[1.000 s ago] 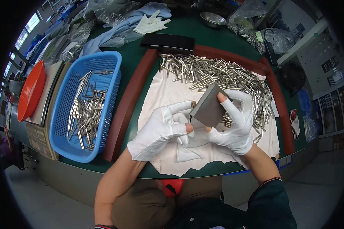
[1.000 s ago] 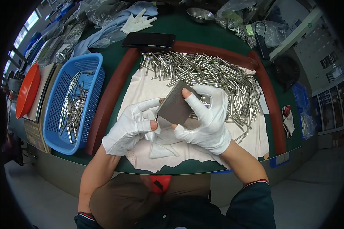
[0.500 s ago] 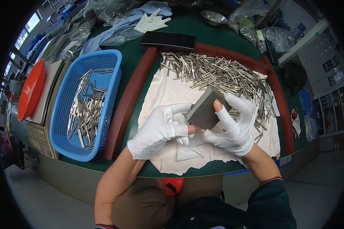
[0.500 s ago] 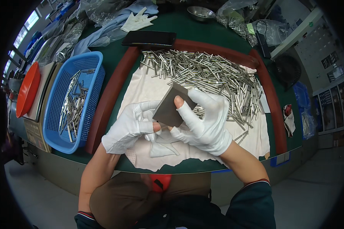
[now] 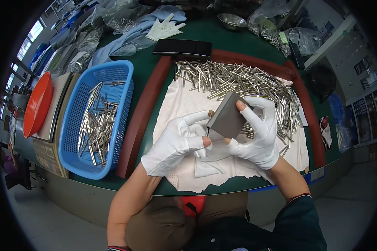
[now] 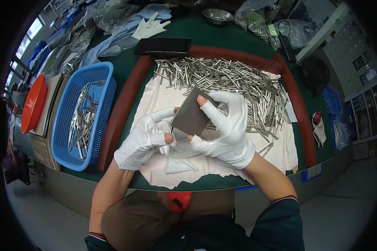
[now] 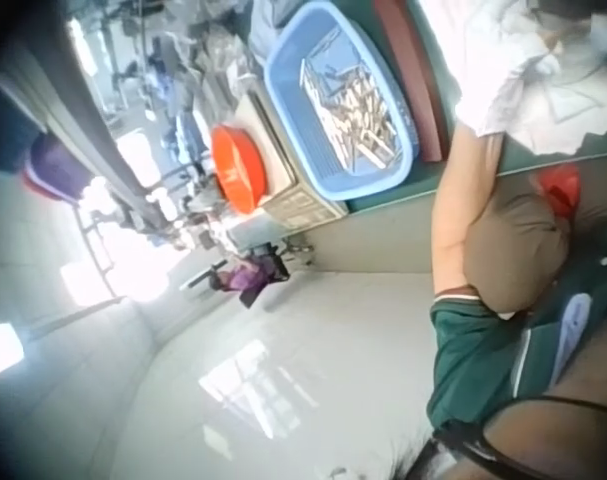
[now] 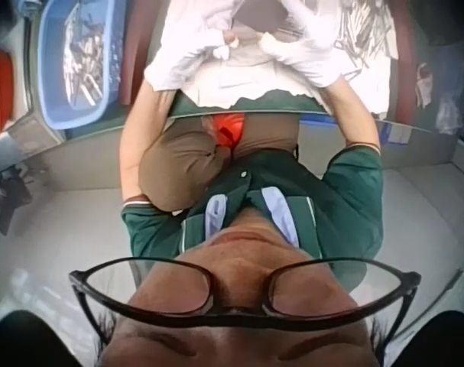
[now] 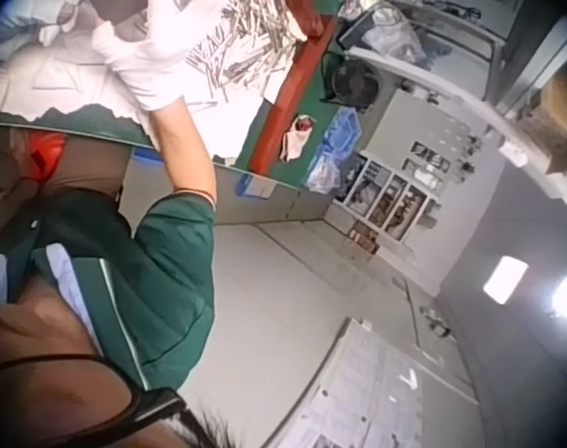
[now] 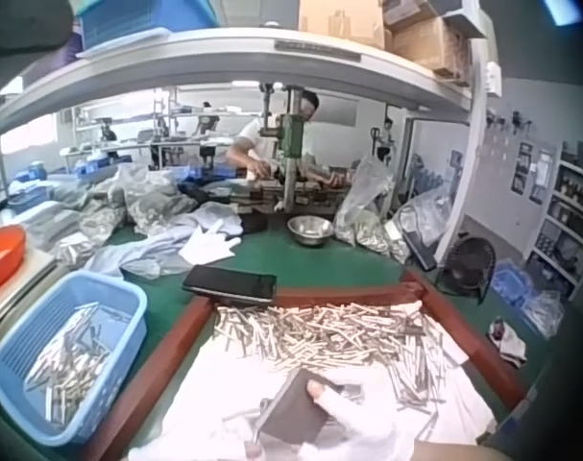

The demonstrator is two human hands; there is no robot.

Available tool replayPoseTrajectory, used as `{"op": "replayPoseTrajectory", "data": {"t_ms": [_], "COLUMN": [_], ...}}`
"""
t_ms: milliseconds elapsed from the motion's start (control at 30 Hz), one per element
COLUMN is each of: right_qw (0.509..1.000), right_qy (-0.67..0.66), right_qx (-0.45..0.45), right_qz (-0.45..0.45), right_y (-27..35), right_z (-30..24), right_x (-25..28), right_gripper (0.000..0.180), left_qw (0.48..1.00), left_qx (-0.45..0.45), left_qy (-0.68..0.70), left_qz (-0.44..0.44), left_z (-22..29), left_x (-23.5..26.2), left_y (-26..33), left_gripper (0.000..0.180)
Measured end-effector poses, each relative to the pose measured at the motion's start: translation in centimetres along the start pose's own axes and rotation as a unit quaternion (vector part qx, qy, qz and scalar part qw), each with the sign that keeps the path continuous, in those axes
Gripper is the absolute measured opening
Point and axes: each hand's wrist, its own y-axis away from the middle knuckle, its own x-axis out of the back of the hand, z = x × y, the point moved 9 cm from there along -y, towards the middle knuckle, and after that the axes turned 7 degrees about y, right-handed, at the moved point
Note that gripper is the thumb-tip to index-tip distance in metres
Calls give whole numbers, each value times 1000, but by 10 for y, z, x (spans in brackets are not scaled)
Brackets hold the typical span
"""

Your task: Inspecting, polishing, and cleaning small metal pins at a factory workbench.

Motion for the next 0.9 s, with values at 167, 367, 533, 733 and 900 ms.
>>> {"op": "replayPoseTrajectory", "data": {"t_ms": [167,367,533,733,900], "right_qw": [996,998,998,999,1000], "right_qy": [-70,-38,-37,17,8], "right_qx": [-54,-48,-40,-28,-18], "right_qz": [26,-3,-10,2,-6], "right_y": [3,2,2,1,-1], "right_z": [13,10,7,1,3], "right_x": [3,4,-2,1,-1], "right_gripper": [75,74,74,74,75], "left_qw": [991,986,986,988,993], "left_qx": [-9,-20,-20,-9,-21], "left_qy": [119,141,138,129,110], "left_qz": [-58,-86,-90,-82,-47], "left_z": [-1,1,0,-2,-3], "left_x": [-3,-9,-5,-5,-2], "left_y": [0,-1,-1,-2,-4], "left_gripper": [78,80,78,74,74]}}
